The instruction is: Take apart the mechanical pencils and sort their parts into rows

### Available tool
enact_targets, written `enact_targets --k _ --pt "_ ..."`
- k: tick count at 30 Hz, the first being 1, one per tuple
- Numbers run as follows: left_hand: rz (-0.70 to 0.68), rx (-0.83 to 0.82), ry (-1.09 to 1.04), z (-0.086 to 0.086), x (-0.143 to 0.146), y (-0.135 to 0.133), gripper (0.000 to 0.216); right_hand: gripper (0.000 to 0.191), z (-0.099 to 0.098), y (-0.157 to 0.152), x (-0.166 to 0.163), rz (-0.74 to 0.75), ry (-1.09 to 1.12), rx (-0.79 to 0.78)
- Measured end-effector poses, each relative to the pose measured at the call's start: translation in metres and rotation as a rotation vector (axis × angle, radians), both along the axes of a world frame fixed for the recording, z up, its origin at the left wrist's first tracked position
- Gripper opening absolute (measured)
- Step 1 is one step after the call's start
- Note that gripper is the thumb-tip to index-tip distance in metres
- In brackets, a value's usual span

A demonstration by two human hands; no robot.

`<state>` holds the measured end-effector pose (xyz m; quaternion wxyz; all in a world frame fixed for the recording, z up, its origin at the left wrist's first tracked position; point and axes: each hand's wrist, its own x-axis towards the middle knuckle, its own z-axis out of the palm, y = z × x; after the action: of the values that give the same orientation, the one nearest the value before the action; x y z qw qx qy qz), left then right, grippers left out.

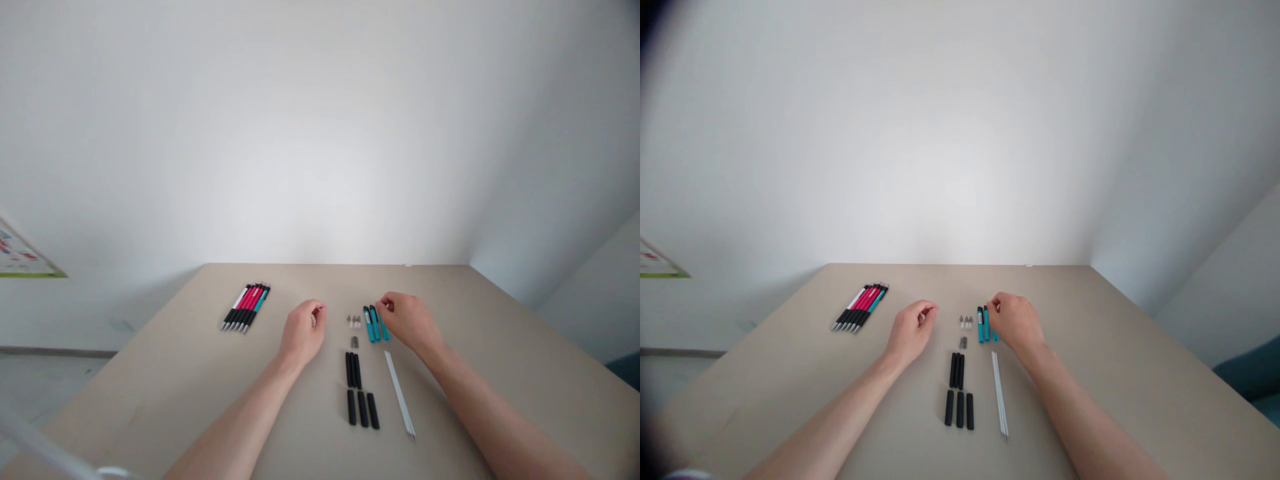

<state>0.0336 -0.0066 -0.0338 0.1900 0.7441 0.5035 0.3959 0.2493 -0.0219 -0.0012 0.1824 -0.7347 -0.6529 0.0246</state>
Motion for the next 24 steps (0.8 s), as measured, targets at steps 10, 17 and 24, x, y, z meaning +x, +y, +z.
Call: enact_targets --k 10,17,24 --pt "0.123 -0.029 0.076 -0.001 -0.005 0.003 0.017 0.027 -0.012 0.003 0.008 -0.021 -0.083 -0.214" --pt "0.126 -0.049 0.091 0.001 -0.005 0.002 0.017 0.026 -0.012 0.003 0.005 0.012 -0.084 -0.198" --pt "0.133 -0.057 0.102 0.001 -0.006 0.002 0.017 0.025 -0.011 0.006 0.004 0.035 -0.012 -0.036"
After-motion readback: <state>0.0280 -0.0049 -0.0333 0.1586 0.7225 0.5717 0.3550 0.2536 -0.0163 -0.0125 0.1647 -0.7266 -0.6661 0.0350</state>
